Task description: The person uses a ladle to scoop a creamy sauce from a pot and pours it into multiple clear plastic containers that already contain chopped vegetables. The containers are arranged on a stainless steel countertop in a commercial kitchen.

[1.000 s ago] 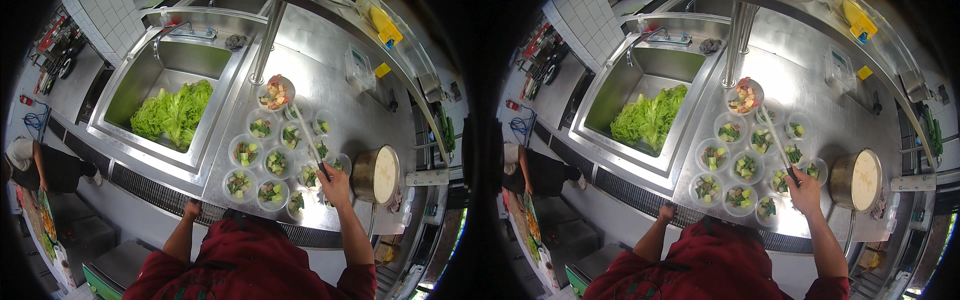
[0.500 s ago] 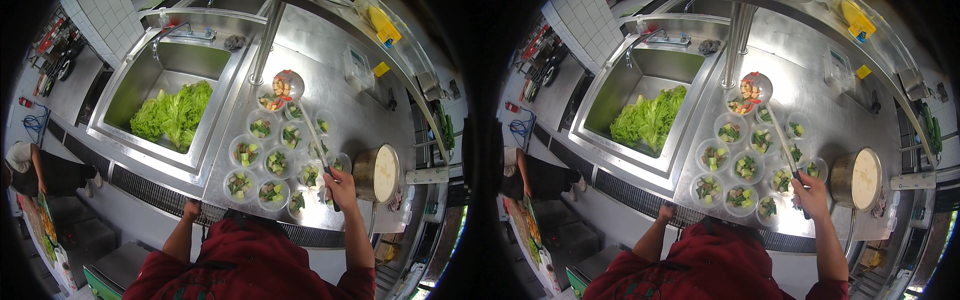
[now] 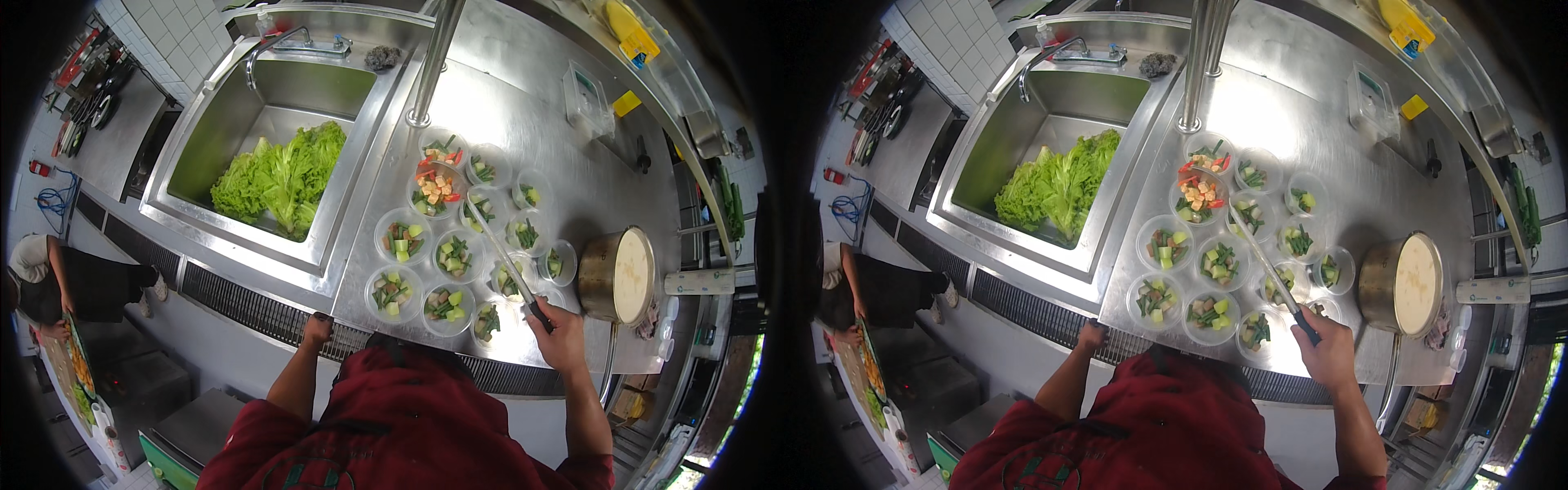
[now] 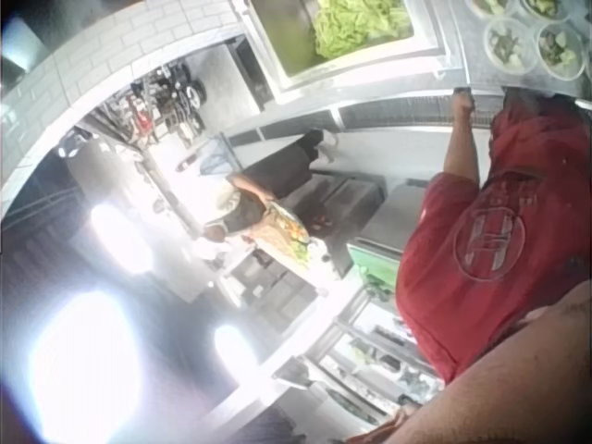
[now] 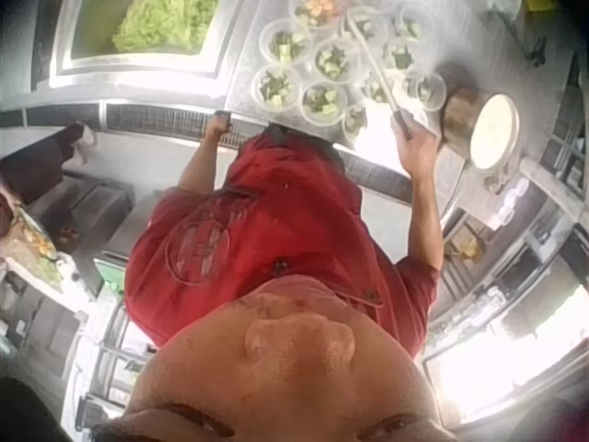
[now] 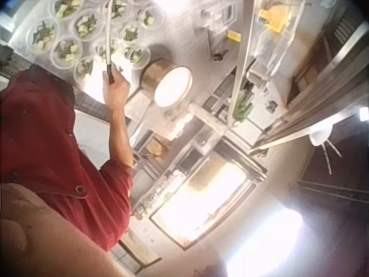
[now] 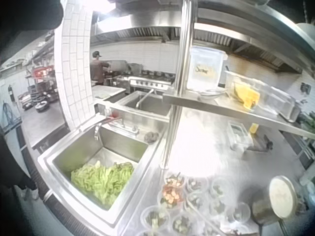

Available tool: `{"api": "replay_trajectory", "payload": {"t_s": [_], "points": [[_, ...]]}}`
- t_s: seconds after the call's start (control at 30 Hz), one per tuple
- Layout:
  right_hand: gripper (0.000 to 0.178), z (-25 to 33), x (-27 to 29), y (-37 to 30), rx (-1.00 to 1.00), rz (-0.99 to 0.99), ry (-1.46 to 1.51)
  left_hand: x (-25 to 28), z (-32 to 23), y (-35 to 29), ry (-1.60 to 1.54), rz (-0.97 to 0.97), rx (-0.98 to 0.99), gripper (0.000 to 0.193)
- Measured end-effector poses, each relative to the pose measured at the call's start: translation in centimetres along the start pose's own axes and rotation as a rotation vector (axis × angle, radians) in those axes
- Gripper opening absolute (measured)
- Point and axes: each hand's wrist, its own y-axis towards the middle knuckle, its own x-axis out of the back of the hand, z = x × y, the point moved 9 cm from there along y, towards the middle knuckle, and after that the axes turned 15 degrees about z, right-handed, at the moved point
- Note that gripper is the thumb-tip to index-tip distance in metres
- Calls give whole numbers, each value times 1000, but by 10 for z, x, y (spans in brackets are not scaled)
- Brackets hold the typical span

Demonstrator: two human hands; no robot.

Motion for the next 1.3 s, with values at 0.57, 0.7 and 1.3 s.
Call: {"api": "replay_trajectory", "payload": {"t_s": [0.57, 0.7, 1.3], "points": [[32, -37, -15, -4, -136, 158, 572, 1, -2, -28, -679, -132, 302, 22], [32, -32, -16, -11, -84, 277, 958, 7, -6, -11, -32, 7, 2, 31], [40, -220, 171, -274, -481, -549, -194, -67, -2, 76, -293, 286, -90, 46]]}}
